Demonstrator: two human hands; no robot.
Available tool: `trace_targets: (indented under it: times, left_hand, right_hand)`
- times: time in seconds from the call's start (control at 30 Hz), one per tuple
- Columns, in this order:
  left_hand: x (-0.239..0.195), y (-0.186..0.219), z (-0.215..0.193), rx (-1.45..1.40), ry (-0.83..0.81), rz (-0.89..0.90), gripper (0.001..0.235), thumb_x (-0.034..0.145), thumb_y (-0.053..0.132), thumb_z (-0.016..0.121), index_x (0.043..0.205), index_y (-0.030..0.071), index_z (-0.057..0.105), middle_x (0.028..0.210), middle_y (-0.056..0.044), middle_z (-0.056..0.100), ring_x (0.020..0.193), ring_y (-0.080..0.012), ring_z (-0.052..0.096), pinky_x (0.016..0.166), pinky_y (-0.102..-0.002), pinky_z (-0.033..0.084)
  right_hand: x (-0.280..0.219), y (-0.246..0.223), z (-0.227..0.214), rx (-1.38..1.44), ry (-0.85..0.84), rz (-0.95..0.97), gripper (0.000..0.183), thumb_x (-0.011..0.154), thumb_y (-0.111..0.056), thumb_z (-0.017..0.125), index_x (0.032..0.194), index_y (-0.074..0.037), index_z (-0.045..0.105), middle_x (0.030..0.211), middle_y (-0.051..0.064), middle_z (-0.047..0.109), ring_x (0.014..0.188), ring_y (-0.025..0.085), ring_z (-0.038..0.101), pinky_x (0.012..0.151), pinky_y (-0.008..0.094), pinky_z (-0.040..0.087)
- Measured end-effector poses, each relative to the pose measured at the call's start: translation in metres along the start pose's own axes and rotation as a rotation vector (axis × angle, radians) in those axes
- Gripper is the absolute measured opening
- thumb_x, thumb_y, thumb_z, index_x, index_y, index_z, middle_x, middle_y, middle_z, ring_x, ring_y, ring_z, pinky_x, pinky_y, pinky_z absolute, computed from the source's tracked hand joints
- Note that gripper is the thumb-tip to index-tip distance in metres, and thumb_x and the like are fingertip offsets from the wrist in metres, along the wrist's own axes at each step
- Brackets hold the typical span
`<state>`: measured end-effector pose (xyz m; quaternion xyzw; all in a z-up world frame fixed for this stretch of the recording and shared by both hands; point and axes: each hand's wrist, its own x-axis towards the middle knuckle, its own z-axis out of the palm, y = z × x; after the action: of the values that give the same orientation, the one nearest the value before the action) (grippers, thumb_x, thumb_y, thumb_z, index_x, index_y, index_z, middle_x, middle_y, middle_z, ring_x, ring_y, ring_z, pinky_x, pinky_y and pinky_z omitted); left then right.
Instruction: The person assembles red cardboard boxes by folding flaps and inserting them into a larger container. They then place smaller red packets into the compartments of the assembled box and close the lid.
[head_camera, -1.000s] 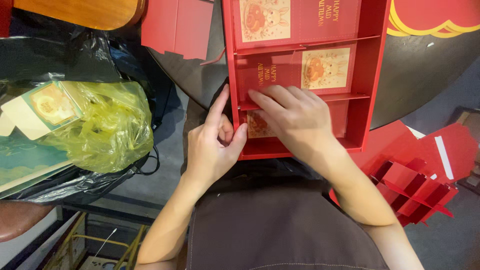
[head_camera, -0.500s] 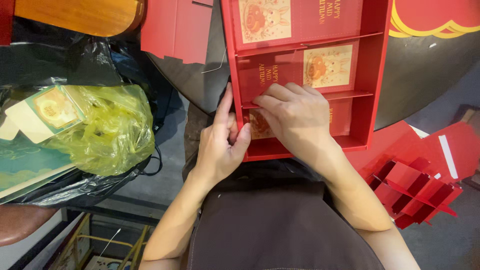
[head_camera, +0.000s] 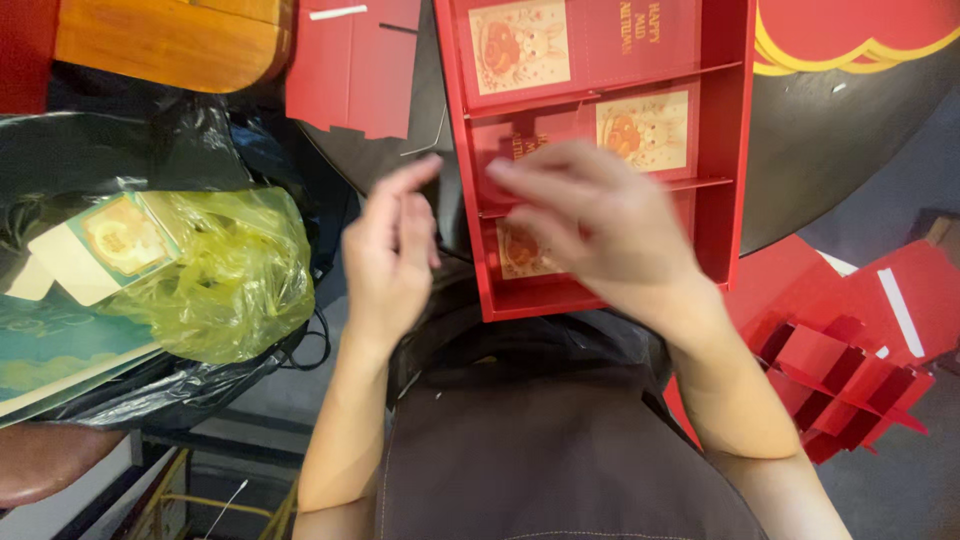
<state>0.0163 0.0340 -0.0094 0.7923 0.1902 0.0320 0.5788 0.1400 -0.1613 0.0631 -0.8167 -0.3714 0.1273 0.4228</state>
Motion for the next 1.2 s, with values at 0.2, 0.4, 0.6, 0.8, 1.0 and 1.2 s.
trace_targets:
  times: [0.2,0.4,0.6,0.8,1.0,1.2]
  left_hand:
    - [0.046,0.004,0.005,0.124,0.006,0.200,0.056,0.108,0.017,0.068,0.157,0.003,0.044,0.075,0.001,0.059,0.064,-0.0034,0.050,0.062,-0.023,0.046]
    - [0.052,0.020,0.017,-0.031,-0.124,-0.001,0.070,0.104,0.015,0.060,0.164,0.006,0.026,0.063,0.003,0.054,0.054,-0.0030,0.047,0.053,-0.023,0.042]
    - [0.054,0.018,0.018,0.081,-0.136,0.096,0.070,0.109,0.016,0.057,0.168,0.008,0.020,0.065,0.000,0.050,0.058,-0.0056,0.046,0.059,-0.023,0.042]
    - [0.058,0.015,0.025,0.103,-0.102,0.092,0.070,0.108,0.018,0.059,0.166,0.008,0.023,0.066,0.001,0.053,0.060,-0.0067,0.048,0.060,-0.025,0.043]
    - [0.046,-0.003,0.026,0.058,0.141,0.211,0.070,0.107,0.022,0.064,0.165,0.008,0.030,0.119,-0.015,0.054,0.105,-0.0227,0.054,0.088,-0.031,0.051]
    - [0.034,-0.008,0.058,0.183,0.097,0.308,0.055,0.115,0.031,0.044,0.163,0.005,0.035,0.169,-0.021,0.034,0.160,-0.0402,0.030,0.131,-0.044,0.028]
  right_hand:
    - [0.045,0.025,-0.017,-0.396,0.126,-0.347,0.028,0.091,-0.015,0.081,0.116,-0.003,0.073,0.115,0.009,0.068,0.107,0.034,0.067,0.090,0.043,0.056]
    - [0.067,0.063,0.012,-0.356,-0.046,-0.134,0.014,0.095,-0.026,0.074,0.097,-0.014,0.081,0.089,0.006,0.073,0.078,0.032,0.069,0.062,0.045,0.051]
    - [0.067,0.067,0.014,-0.298,-0.046,-0.087,0.014,0.095,-0.026,0.075,0.094,-0.014,0.081,0.089,0.004,0.073,0.078,0.031,0.069,0.061,0.045,0.051]
    - [0.075,0.063,0.005,-0.303,-0.125,-0.064,0.015,0.095,-0.025,0.075,0.099,-0.011,0.081,0.095,0.005,0.074,0.085,0.032,0.070,0.066,0.046,0.052]
    - [0.014,0.051,-0.055,-0.242,0.151,-0.099,0.046,0.098,-0.020,0.075,0.139,-0.003,0.061,0.138,0.016,0.062,0.135,0.035,0.056,0.112,0.043,0.047]
    - [-0.057,0.099,-0.054,0.048,0.251,0.444,0.056,0.116,-0.028,0.036,0.163,-0.002,0.020,0.174,0.020,0.017,0.162,0.031,0.012,0.131,0.041,0.010]
